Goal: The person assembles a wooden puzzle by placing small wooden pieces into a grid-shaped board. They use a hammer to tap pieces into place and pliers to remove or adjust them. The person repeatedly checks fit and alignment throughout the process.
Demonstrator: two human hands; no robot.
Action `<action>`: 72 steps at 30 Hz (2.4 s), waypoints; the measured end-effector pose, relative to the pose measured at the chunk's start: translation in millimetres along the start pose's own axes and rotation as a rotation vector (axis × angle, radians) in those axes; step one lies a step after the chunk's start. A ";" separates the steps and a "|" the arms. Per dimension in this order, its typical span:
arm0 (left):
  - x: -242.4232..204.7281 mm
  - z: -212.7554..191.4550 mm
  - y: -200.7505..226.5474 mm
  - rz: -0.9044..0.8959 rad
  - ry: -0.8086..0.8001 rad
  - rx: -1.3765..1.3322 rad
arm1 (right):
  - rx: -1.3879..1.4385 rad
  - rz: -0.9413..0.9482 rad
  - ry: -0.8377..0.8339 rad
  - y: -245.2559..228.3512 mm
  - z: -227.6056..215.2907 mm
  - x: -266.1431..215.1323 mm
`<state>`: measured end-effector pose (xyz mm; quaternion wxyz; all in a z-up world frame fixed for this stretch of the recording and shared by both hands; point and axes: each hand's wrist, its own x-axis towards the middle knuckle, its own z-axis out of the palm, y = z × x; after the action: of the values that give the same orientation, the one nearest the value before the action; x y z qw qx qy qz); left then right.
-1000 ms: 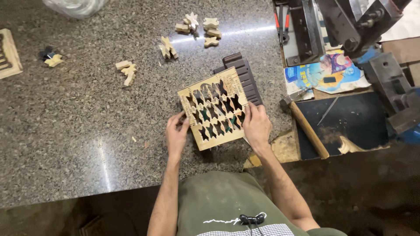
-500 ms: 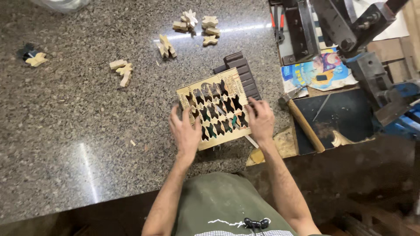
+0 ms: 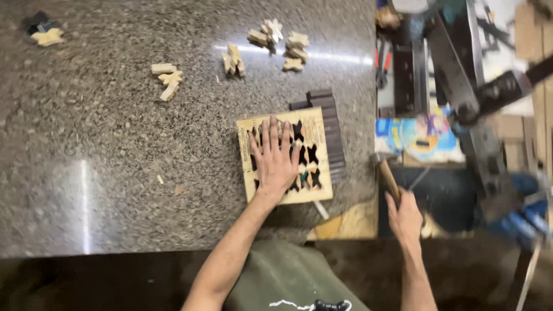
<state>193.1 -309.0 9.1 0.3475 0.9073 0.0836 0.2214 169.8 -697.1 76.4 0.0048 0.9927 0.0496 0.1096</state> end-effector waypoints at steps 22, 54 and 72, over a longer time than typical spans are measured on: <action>-6.7 22.5 37.5 -0.283 0.040 0.075 | 0.202 -0.593 -0.431 -81.4 -134.2 217.0; -4.1 24.2 22.9 -0.308 -0.033 -0.053 | 0.105 -0.168 -0.234 -35.5 -14.4 83.4; -71.3 -66.8 -38.4 -0.750 0.364 -0.611 | 0.062 -0.196 -0.388 -13.1 -4.7 88.7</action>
<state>99.1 -262.6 3.1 0.6320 0.6188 0.3937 0.2502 253.7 -675.2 100.0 -0.0055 0.9853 0.1474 -0.0861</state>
